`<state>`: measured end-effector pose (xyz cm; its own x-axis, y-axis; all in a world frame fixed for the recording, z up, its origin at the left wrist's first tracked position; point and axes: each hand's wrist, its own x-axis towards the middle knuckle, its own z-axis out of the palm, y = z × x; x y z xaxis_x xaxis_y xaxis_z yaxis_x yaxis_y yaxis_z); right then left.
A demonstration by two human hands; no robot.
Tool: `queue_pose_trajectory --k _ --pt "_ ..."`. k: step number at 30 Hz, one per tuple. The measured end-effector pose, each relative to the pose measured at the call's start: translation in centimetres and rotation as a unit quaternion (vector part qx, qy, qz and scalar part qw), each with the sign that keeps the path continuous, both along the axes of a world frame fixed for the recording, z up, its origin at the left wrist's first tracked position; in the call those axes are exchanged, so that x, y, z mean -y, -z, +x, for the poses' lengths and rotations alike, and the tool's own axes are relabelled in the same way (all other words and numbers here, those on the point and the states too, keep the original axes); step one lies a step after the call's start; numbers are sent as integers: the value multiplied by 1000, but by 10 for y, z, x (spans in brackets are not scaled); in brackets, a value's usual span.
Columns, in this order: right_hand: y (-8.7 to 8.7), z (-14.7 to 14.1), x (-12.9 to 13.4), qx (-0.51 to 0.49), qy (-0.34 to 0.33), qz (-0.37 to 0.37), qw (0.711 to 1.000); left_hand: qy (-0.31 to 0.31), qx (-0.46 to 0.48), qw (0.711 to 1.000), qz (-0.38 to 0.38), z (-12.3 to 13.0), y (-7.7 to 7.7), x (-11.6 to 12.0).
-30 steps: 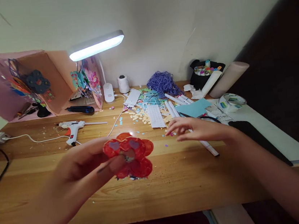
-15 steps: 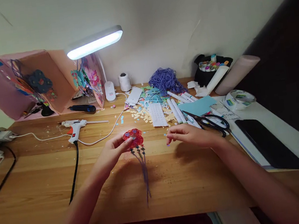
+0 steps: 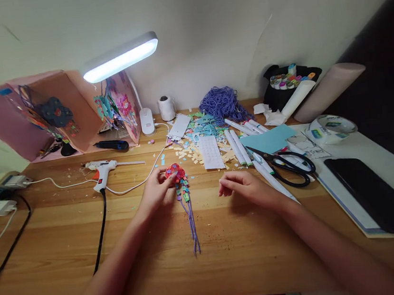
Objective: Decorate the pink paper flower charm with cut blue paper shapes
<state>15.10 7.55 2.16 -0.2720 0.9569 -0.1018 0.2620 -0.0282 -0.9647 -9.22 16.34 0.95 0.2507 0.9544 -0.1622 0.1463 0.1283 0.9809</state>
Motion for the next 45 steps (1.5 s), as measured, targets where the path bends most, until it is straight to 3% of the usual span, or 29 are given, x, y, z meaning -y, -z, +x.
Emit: queue_pose_trajectory --k 6,9,13,16,18,20,22,25,27,29,32,35,38,39,41,45 --pt "3 -1 -2 -30 14 -4 999 -10 -74 996 49 -10 4 -6" --pt "-1 -2 1 -34 0 9 999 -43 -127 986 99 -13 4 -6" --pt "-12 -11 13 19 -72 146 986 -78 -163 966 186 -7 -13 10" --pt "-15 -21 22 139 -110 305 936 11 -144 971 190 9 -38 34" --pt "-12 -26 25 196 -103 385 896 153 -91 977 117 22 -53 50" --pt "-8 -29 27 223 -90 433 869 270 -24 962 38 37 -60 62" --pt "-6 -29 26 241 -78 451 856 310 5 951 15 52 -60 68" --pt "-11 -23 23 255 -74 433 861 297 -34 953 49 69 -50 64" --pt "-18 -13 20 250 -84 394 881 289 -57 953 66 78 -45 52" --pt "-25 2 17 233 -51 353 905 271 -70 956 85 84 -44 32" --pt "-30 31 11 214 144 319 912 211 -115 960 146 94 -47 -6" --pt "-24 60 3 214 356 318 852 159 -192 945 212 108 -50 -48" --pt "-13 78 -4 241 465 328 786 145 -275 919 242 131 -49 -85" --pt "-10 82 -6 261 481 305 779 141 -297 912 244 141 -48 -97" --pt "-6 88 -8 313 475 209 796 131 -331 903 238 161 -43 -119" --pt "-5 101 -3 375 378 49 845 100 -354 904 216 197 -29 -154"
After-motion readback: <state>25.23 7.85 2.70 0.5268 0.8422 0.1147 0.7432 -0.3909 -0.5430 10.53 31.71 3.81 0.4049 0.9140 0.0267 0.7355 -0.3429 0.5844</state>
